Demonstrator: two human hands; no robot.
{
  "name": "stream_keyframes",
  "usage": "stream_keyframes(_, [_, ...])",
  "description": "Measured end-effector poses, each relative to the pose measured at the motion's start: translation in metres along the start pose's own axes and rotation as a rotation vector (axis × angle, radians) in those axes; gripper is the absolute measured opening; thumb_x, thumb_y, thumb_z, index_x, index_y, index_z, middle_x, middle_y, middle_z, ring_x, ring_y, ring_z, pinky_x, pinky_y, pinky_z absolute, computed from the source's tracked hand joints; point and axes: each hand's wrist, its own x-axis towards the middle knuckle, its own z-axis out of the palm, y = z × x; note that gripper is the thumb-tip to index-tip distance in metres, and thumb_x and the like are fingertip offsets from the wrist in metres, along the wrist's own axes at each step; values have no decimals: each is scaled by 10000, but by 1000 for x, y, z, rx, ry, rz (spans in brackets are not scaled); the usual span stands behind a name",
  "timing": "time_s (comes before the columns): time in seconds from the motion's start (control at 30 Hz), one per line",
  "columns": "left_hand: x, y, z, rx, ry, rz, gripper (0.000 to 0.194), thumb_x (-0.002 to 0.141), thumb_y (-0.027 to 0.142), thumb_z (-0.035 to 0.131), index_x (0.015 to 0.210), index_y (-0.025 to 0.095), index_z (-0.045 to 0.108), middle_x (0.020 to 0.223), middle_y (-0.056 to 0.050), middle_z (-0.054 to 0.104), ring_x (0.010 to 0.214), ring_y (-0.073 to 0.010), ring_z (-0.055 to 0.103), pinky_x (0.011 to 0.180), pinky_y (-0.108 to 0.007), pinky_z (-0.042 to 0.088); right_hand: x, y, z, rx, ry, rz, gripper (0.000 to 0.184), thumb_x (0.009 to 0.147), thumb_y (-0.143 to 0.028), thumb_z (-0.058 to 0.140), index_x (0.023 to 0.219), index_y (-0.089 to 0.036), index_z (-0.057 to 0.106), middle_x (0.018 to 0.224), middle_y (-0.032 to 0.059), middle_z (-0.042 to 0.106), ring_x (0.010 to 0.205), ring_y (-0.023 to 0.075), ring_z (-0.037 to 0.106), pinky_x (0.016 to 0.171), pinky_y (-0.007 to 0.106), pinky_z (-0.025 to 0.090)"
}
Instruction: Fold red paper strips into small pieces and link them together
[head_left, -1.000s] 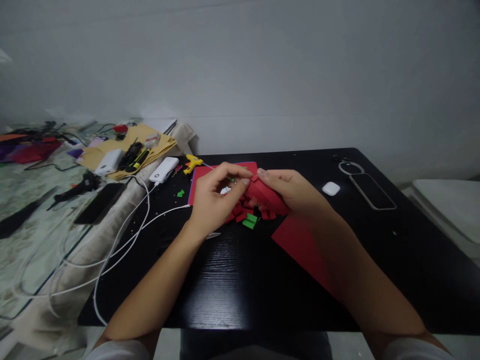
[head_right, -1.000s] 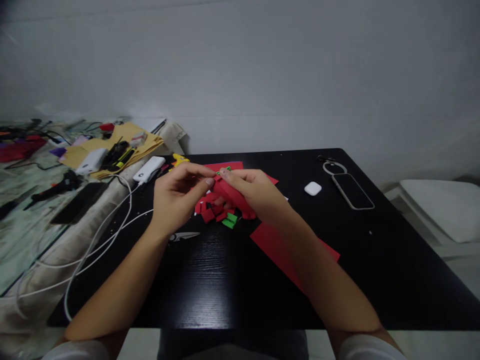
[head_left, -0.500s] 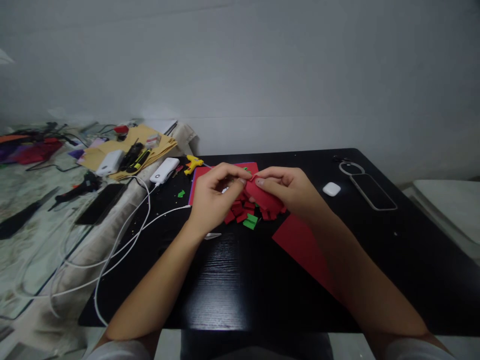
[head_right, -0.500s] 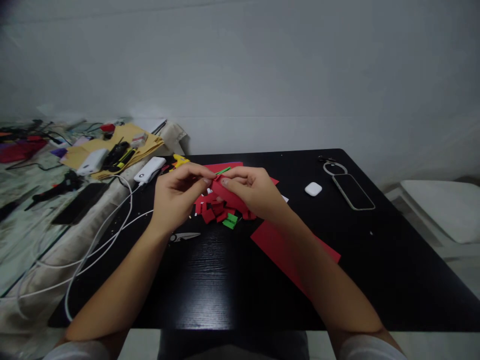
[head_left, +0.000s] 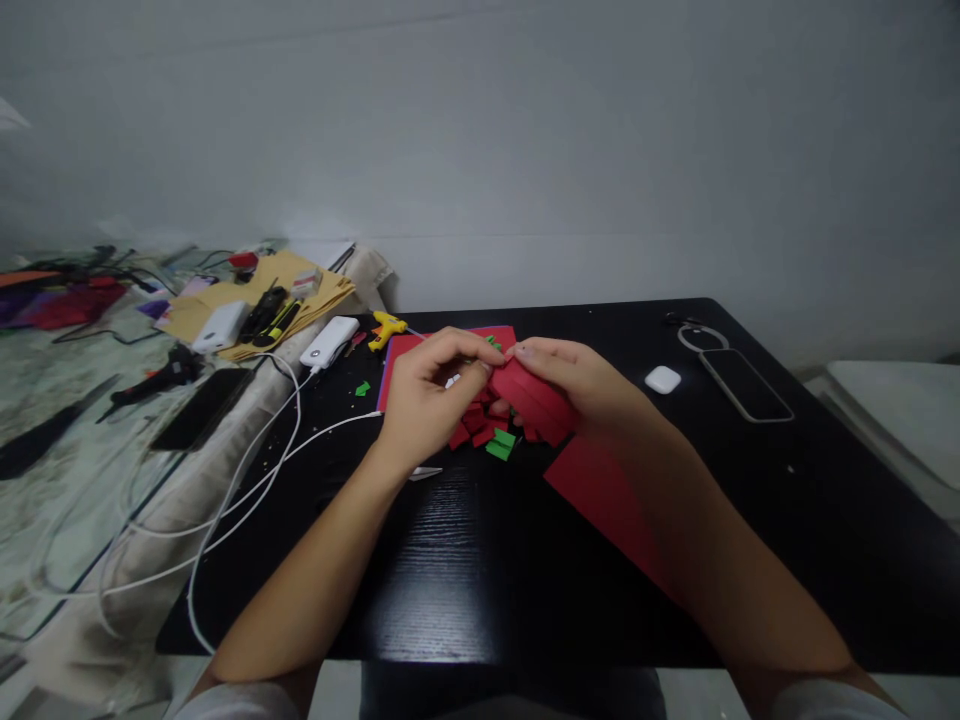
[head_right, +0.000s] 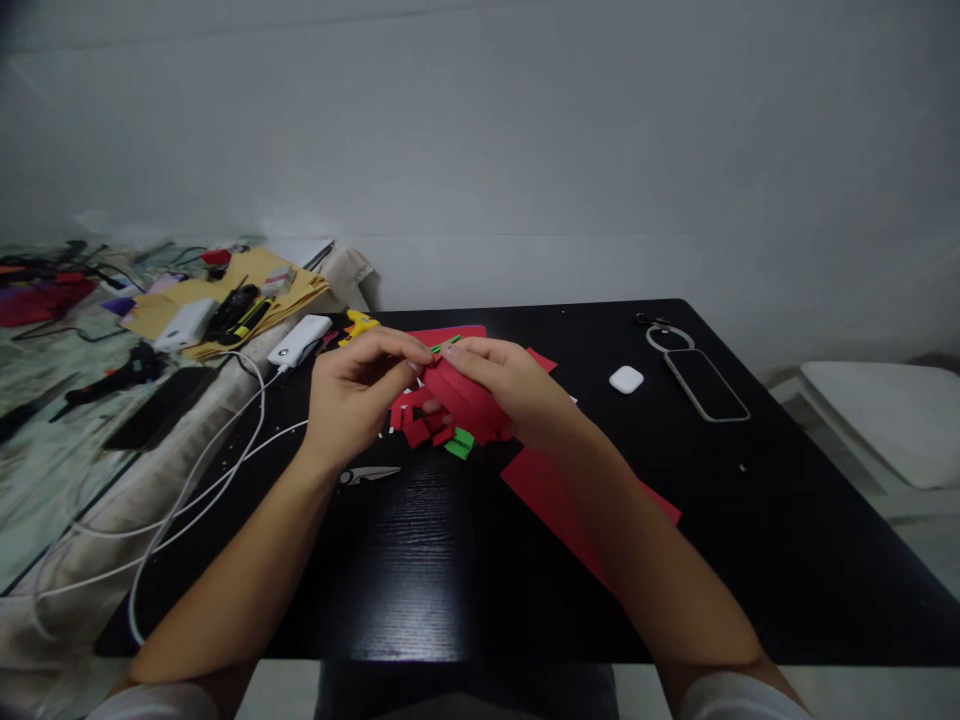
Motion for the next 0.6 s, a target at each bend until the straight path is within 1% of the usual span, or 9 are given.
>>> stream_keyframes(0.13, [0,1,0,43,-14,37,148,869,104,610,864,189,732,886,-42,709,825,-151,656,769,-299,528,1,2,-3,-32,18,-12,275,879,-469,664,950,-204,683,753,41,766,545,143,677,477,231,531])
stream_keyframes(0.23, [0,1,0,39,-14,28,136,865,101,615,865,182,724,878,-37,704,818,-145,656,757,-288,525,1,3,-4,-66,25,-34,282,858,-472,691,961,-210,682,749,34,765,494,129,646,427,217,495])
stream_keyframes(0.33, [-1,1,0,20,7,-17,99,853,117,640,883,177,713,855,-23,703,772,-132,651,721,-264,520,0,3,-2,-84,47,-70,264,857,-461,696,919,-204,680,723,33,759,486,126,642,433,216,496])
stream_keyframes(0.43, [-2,2,0,15,11,-63,85,850,143,658,911,173,710,864,-21,704,763,-126,645,711,-251,513,0,2,1,-92,85,-95,248,858,-449,695,878,-203,674,689,28,748,534,146,675,469,228,518])
stream_keyframes(0.5, [-1,4,-1,15,-2,-93,79,870,177,647,921,171,708,871,-28,700,769,-128,638,708,-251,505,0,1,4,-97,109,-109,233,850,-433,704,864,-203,669,677,24,741,565,157,693,486,234,529])
stream_keyframes(0.6, [0,5,-1,33,-9,-150,99,898,252,638,903,172,697,830,-28,685,742,-129,618,680,-253,486,-1,2,6,-109,140,-134,217,844,-409,711,855,-198,662,675,18,735,568,154,694,490,235,535])
